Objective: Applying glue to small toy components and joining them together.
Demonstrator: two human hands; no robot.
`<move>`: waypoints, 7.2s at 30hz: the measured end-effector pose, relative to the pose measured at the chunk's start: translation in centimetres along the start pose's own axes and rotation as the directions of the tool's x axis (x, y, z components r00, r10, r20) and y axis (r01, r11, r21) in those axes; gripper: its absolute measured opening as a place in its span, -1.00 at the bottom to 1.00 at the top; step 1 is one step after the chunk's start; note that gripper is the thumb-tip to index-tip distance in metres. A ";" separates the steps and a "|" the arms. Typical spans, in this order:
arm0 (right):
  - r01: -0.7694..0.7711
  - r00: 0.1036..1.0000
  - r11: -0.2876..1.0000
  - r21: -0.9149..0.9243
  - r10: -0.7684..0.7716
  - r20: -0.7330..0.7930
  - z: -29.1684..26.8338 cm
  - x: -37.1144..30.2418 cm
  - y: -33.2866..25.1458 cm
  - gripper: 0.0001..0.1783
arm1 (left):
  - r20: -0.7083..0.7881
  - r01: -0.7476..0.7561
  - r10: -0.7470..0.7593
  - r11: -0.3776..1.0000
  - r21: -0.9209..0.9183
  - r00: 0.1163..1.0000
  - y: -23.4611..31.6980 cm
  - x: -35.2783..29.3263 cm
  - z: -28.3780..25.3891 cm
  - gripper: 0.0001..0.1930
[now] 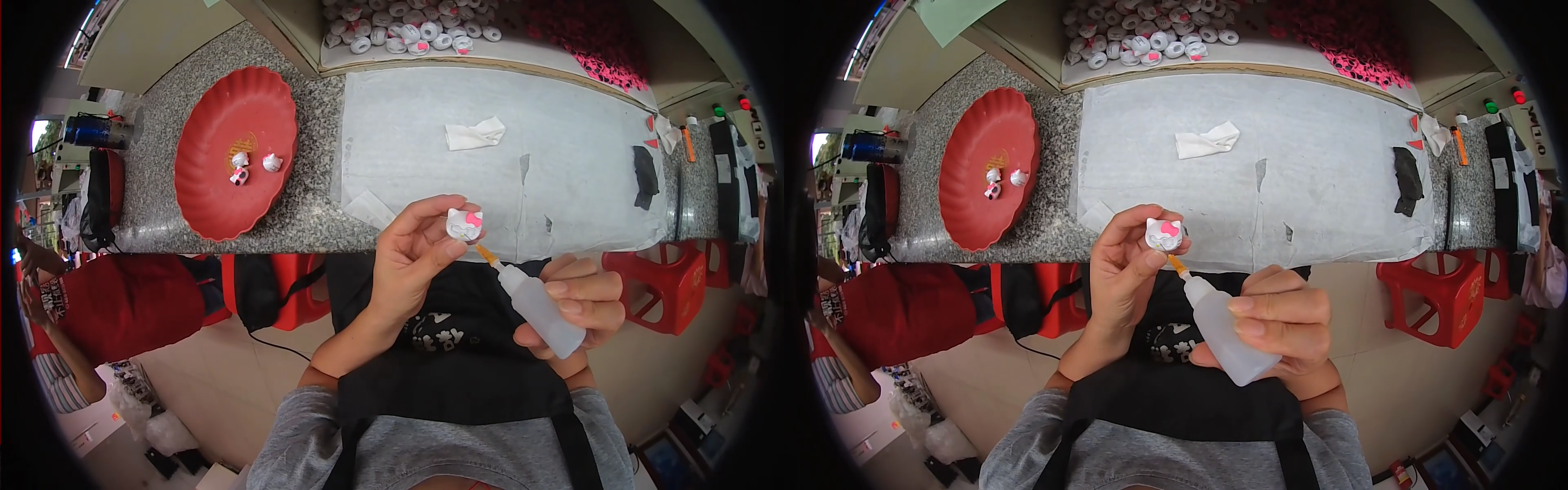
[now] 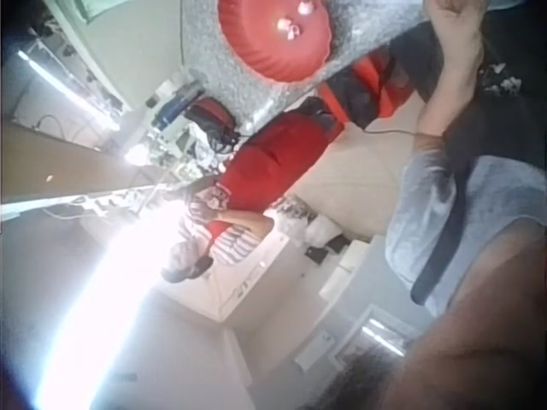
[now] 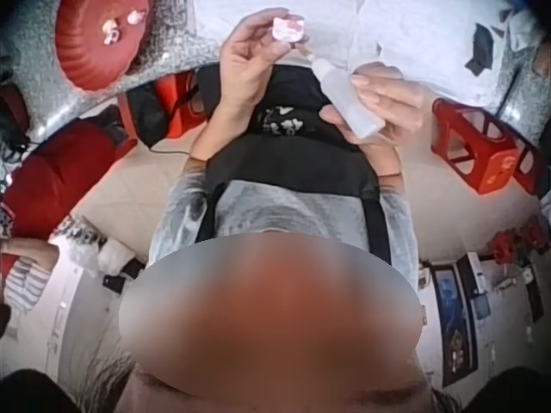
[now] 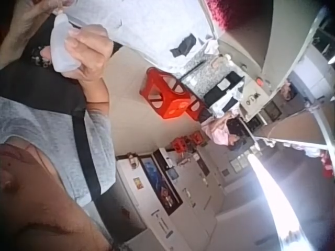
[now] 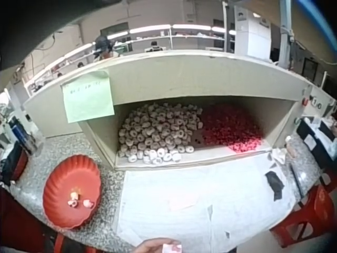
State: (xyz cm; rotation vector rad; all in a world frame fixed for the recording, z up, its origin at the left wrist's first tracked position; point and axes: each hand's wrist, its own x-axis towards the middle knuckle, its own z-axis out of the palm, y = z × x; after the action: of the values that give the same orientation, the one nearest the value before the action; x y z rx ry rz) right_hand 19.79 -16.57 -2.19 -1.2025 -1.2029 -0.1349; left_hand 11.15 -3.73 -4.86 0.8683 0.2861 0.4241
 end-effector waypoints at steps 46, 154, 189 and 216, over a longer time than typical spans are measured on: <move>-0.299 0.773 0.954 0.002 0.243 -0.586 -4.2 -1.9 0.8 -0.67 | 0.291 -0.325 0.150 0.533 0.781 0.945 1.8 11.0 1.8 -0.76; -0.812 0.222 0.566 0.139 0.521 -0.824 -12.5 -19.8 -0.6 -0.50 | 0.601 -0.385 -0.395 0.502 0.774 0.695 -17.7 -2.7 10.9 -0.71; -0.550 0.666 -0.346 -0.760 0.368 -0.649 -38.1 -0.5 18.6 -0.68 | 0.301 0.027 -0.250 0.808 0.589 0.920 -7.8 4.1 7.8 -0.64; -0.691 0.574 0.616 0.379 0.786 -0.231 -5.5 -3.5 3.0 -0.56 | 0.861 0.143 0.207 0.942 -0.304 0.465 12.3 -2.1 9.2 -0.55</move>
State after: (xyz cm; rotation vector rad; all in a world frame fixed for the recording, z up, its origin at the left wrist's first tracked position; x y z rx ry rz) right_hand 23.74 -21.18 -6.09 -1.2932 -0.2720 0.4095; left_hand 10.09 -3.87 10.62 0.6446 -0.7936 -0.0099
